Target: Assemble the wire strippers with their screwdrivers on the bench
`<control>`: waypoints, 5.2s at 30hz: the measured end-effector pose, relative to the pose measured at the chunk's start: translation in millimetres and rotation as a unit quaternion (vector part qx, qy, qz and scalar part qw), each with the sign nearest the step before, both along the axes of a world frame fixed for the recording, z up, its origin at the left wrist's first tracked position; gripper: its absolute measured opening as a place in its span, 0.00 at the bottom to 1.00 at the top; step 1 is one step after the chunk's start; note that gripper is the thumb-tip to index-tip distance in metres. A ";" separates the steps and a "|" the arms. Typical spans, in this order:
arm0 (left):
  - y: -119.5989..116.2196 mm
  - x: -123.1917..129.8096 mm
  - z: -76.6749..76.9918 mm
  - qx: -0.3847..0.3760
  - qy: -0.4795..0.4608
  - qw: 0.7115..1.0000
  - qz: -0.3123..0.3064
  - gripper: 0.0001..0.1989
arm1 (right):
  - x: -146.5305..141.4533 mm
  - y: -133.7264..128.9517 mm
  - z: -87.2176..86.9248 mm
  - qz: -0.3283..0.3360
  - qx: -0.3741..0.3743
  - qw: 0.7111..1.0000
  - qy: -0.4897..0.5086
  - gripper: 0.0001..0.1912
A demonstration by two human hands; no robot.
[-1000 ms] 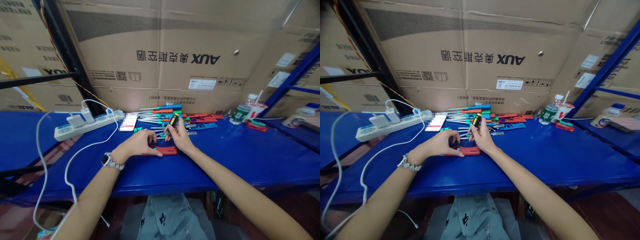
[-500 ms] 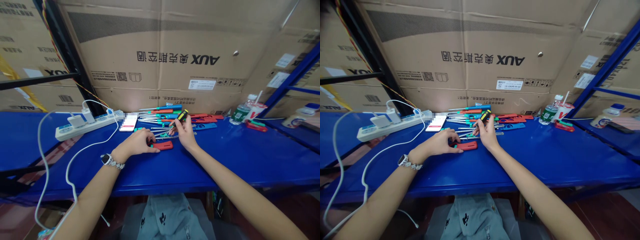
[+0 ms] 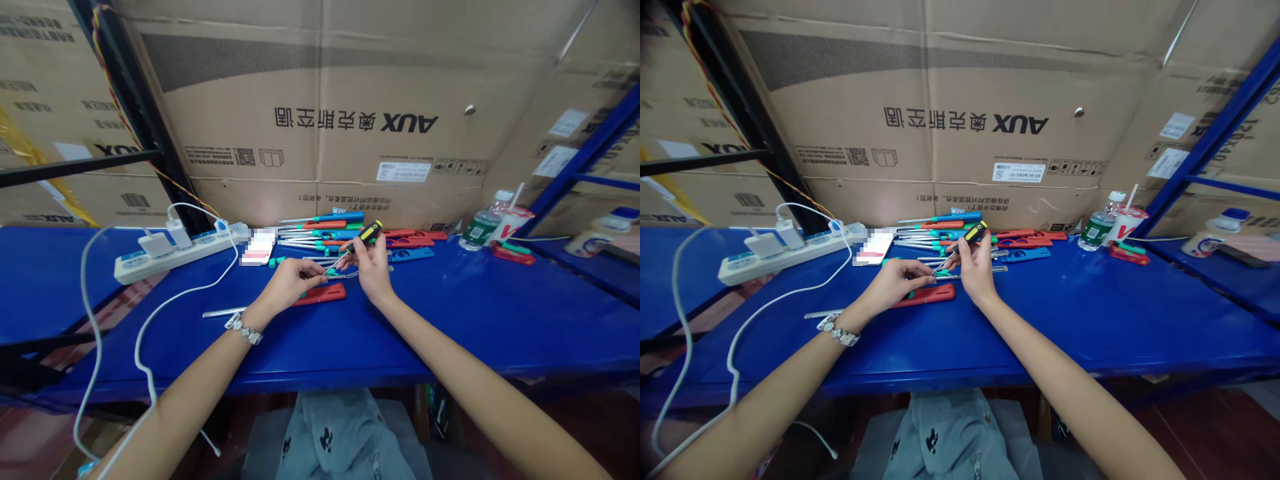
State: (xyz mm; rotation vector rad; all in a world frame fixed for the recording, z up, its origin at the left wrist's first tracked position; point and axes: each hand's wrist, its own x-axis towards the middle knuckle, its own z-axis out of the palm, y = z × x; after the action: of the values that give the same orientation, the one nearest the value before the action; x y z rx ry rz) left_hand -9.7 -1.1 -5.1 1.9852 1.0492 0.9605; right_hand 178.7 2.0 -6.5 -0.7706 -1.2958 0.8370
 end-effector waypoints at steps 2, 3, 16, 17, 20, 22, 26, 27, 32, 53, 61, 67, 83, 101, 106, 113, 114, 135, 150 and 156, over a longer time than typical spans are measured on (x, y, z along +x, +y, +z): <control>-0.9 0.9 1.4 -0.007 0.002 1.000 0.014 0.07 | -0.9 -0.1 -1.1 0.005 0.023 0.999 0.023 0.23; -1.3 1.3 2.0 -0.006 0.004 1.000 0.020 0.06 | -1.1 -0.5 -1.2 0.007 0.032 0.999 0.030 0.23; -4.2 3.7 3.9 0.041 0.040 0.997 0.044 0.03 | -2.5 -6.7 0.8 -0.001 0.074 0.997 -0.017 0.20; -4.4 3.7 4.3 0.042 0.042 0.997 0.046 0.03 | -2.8 -7.4 1.3 -0.002 0.078 0.997 -0.020 0.20; -4.8 3.5 5.2 0.040 0.042 0.997 0.052 0.03 | -3.5 -9.4 3.2 -0.006 0.086 0.996 -0.028 0.19; -5.0 3.6 5.2 0.038 0.041 0.997 0.056 0.03 | -4.0 -10.4 3.9 -0.004 0.088 0.996 -0.028 0.18; -5.5 5.9 3.9 0.051 0.042 0.996 0.066 0.02 | -6.3 -11.7 2.1 0.010 0.091 0.995 -0.039 0.17; -5.7 6.7 3.5 0.054 0.042 0.995 0.068 0.02 | -7.0 -12.0 1.3 0.015 0.095 0.994 -0.045 0.17; -7.1 9.7 3.4 0.074 0.029 0.994 0.069 0.02 | -8.2 -13.2 -0.1 0.020 0.118 0.991 -0.054 0.17; -9.4 10.2 3.3 0.056 0.041 0.995 0.067 0.03 | -5.0 -16.7 6.2 -0.029 0.095 0.993 -0.064 0.19; -13.9 12.8 0.7 0.090 0.093 0.990 0.064 0.12 | 2.4 -13.3 7.2 -0.031 0.080 0.994 -0.069 0.20; -14.5 17.6 -1.5 0.175 0.235 0.956 0.012 0.19 | 12.2 -7.4 8.9 -0.044 0.073 0.995 -0.052 0.21; -8.3 12.7 -14.8 0.147 0.198 0.969 0.006 0.11 | 10.3 -5.5 2.8 -0.011 0.067 0.992 -0.105 0.20; -7.4 13.4 -17.9 0.145 0.182 0.973 0.002 0.11 | 9.3 -4.1 -1.5 -0.014 0.073 0.987 -0.140 0.18; -7.3 14.1 -16.9 0.131 0.180 0.975 -0.004 0.11 | 8.4 -4.4 -2.6 -0.024 0.083 0.983 -0.159 0.18; -8.2 15.2 -14.5 0.119 0.179 0.977 -0.007 0.11 | 8.0 -3.8 -2.4 -0.035 0.089 0.981 -0.168 0.17; -8.5 15.1 -14.4 0.117 0.177 0.977 -0.007 0.11 | 8.4 -3.8 -2.3 -0.035 0.087 0.981 -0.168 0.18; -8.5 14.3 -15.8 0.122 0.178 0.976 -0.003 0.11 | 7.7 -4.6 -2.2 -0.023 0.058 0.985 -0.159 0.20; -10.5 15.0 -13.6 0.122 0.168 0.978 0.000 0.10 | 11.3 -5.9 4.7 -0.001 0.064 0.980 -0.189 0.21; -11.1 14.5 -11.9 0.116 0.186 0.976 -0.002 0.10 | 9.8 -7.5 8.5 0.018 0.054 0.978 -0.199 0.22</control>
State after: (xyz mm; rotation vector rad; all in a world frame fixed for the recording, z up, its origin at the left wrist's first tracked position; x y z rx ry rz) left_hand 4.7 -12.2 -17.0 2.4247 1.1737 0.7519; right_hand 188.5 -5.5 1.9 -0.8576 -1.7011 0.6515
